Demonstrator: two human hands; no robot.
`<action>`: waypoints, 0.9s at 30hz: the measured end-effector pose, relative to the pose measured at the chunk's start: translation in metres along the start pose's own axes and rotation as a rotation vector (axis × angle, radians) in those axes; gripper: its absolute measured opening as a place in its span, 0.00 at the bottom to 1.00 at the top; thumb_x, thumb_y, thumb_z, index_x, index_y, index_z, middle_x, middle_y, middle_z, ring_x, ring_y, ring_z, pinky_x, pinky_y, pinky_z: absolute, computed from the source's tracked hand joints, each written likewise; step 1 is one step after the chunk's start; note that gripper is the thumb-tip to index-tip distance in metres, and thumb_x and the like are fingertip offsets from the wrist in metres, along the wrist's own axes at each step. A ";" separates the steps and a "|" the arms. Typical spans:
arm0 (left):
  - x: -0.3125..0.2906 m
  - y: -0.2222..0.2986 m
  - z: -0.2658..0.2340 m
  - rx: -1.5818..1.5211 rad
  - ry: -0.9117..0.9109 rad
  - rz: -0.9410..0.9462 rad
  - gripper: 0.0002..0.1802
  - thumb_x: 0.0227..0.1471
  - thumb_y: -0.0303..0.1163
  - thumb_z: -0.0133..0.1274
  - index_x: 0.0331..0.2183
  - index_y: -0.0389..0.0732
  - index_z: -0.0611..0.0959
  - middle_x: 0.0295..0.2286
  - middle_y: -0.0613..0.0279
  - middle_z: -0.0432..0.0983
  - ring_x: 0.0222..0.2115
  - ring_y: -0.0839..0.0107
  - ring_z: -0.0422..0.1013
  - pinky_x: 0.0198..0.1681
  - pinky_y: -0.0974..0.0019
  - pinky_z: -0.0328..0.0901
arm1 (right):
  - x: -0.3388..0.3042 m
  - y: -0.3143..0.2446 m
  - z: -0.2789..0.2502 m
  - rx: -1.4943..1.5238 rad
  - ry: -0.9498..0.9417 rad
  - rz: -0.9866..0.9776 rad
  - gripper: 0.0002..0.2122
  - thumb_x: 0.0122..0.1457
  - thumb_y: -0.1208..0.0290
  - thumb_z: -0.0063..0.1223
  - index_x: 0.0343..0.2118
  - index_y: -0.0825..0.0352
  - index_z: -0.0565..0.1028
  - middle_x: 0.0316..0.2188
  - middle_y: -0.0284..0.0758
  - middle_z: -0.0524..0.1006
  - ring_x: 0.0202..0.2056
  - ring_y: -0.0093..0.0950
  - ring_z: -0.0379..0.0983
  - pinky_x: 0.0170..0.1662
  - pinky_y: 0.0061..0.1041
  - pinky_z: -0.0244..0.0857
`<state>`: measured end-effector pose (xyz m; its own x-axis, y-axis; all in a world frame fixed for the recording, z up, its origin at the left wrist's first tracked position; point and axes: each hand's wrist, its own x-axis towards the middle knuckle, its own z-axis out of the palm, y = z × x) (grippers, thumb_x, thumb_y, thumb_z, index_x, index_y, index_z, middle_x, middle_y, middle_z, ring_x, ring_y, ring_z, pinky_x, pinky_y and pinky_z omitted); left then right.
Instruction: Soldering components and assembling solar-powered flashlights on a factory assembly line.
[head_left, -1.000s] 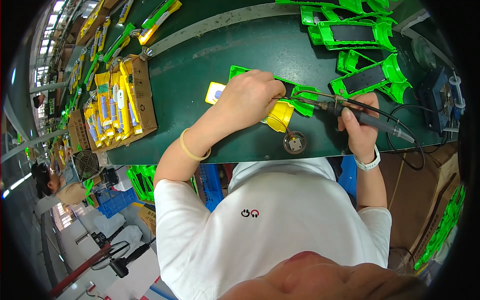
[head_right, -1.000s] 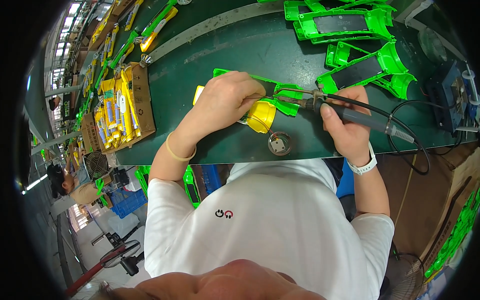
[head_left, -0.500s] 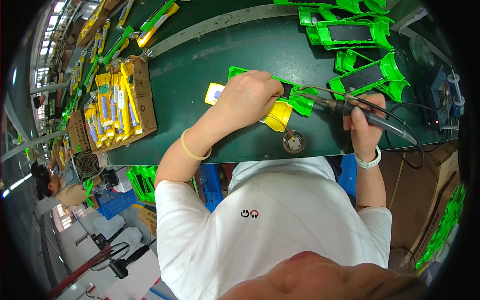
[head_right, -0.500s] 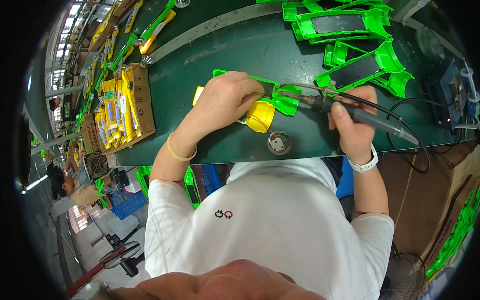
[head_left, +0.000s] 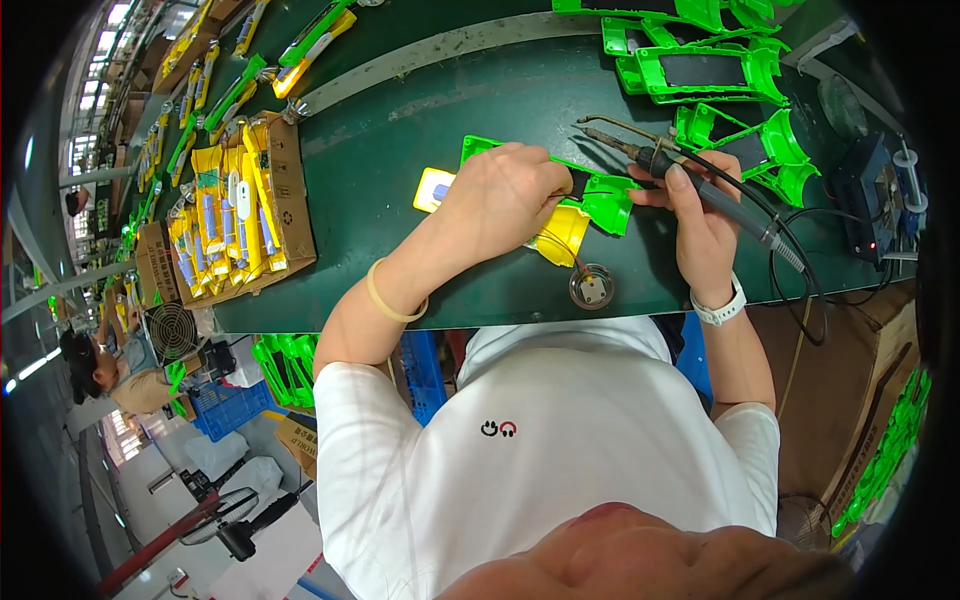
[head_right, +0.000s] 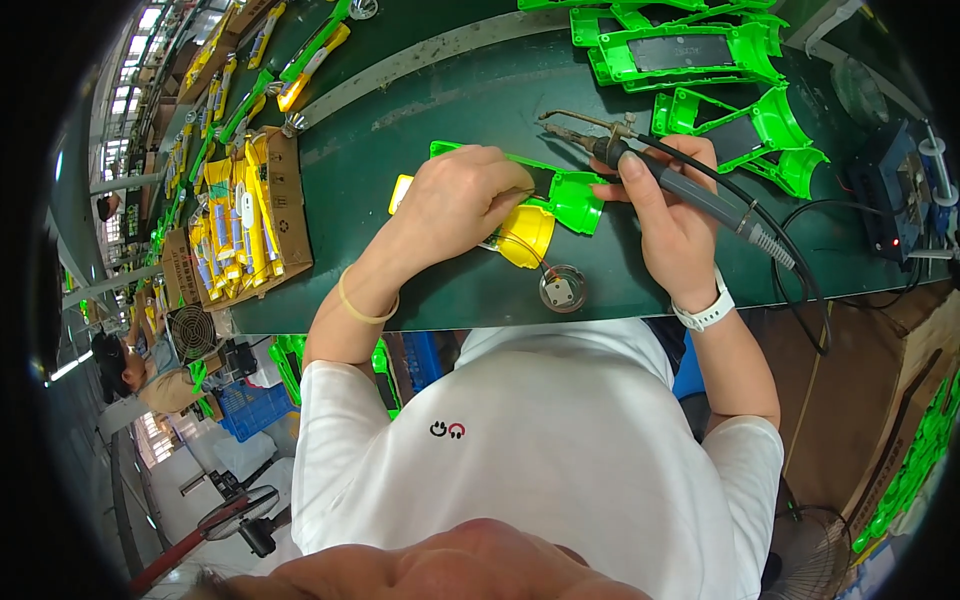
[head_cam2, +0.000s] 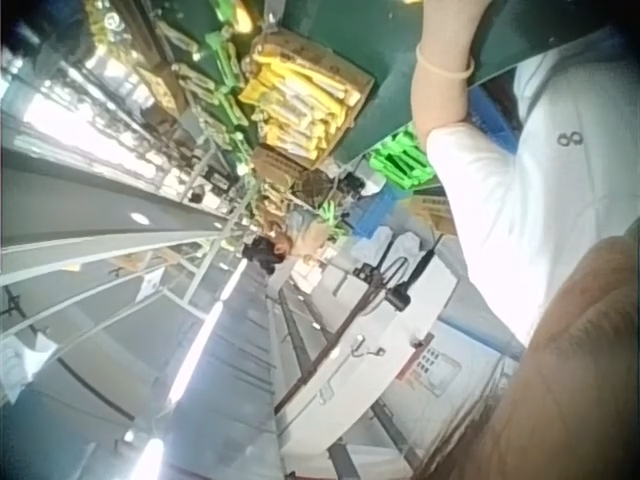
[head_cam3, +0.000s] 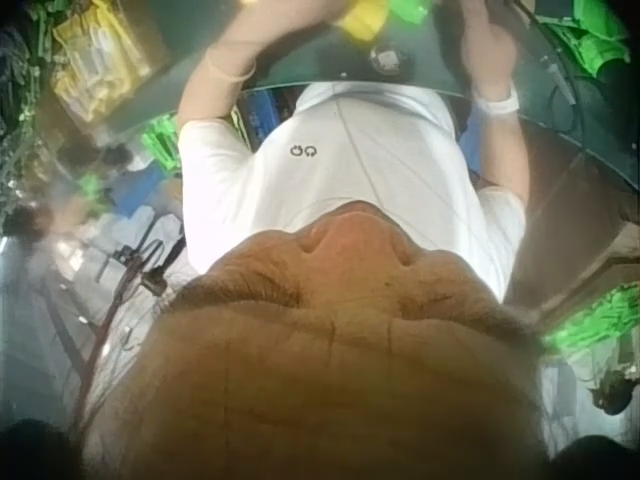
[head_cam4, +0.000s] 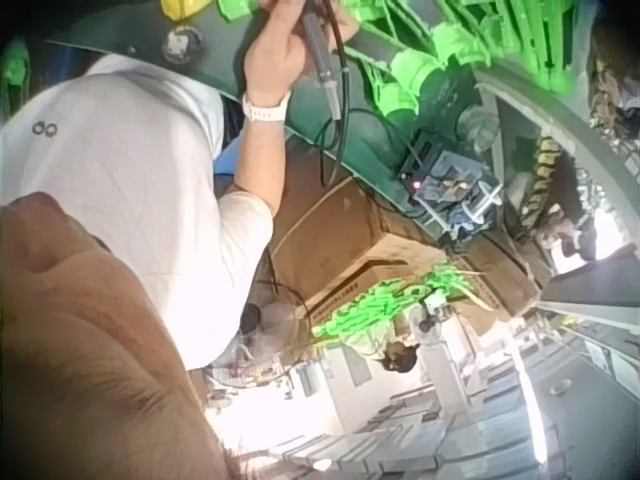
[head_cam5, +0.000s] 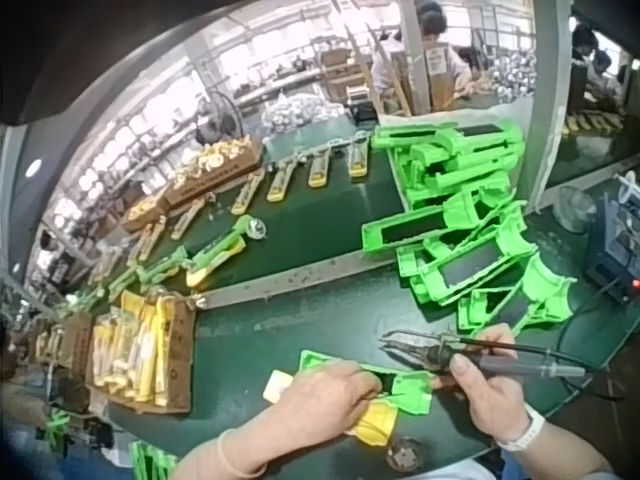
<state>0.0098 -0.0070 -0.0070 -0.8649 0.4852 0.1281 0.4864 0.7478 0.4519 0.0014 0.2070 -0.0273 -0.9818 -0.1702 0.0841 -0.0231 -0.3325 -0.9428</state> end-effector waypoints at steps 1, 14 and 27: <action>-0.001 0.000 0.000 0.001 0.000 -0.004 0.04 0.39 0.26 0.53 0.24 0.40 0.78 0.21 0.59 0.71 0.25 0.61 0.69 0.27 0.62 0.64 | 0.000 0.001 0.000 0.002 -0.003 0.002 0.11 0.56 0.78 0.46 0.38 0.69 0.57 0.35 0.43 0.70 0.36 0.35 0.74 0.34 0.24 0.72; 0.000 0.008 -0.012 0.013 0.110 0.008 0.05 0.38 0.26 0.55 0.24 0.40 0.78 0.22 0.60 0.72 0.25 0.62 0.69 0.28 0.63 0.65 | -0.001 0.002 -0.001 0.031 -0.003 0.002 0.11 0.57 0.77 0.46 0.38 0.69 0.57 0.34 0.41 0.68 0.35 0.36 0.74 0.34 0.26 0.72; -0.050 -0.005 -0.027 -1.464 0.301 -0.525 0.04 0.47 0.19 0.50 0.31 0.33 0.76 0.32 0.54 0.75 0.30 0.72 0.73 0.31 0.72 0.69 | -0.005 0.001 -0.007 -0.119 0.023 -0.042 0.11 0.56 0.76 0.48 0.37 0.66 0.58 0.28 0.37 0.70 0.24 0.21 0.71 0.20 0.13 0.58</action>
<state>0.0478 -0.0474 0.0085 -0.9698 0.0871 -0.2277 -0.2437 -0.3557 0.9022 0.0054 0.2135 -0.0310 -0.9834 -0.1370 0.1187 -0.0857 -0.2259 -0.9704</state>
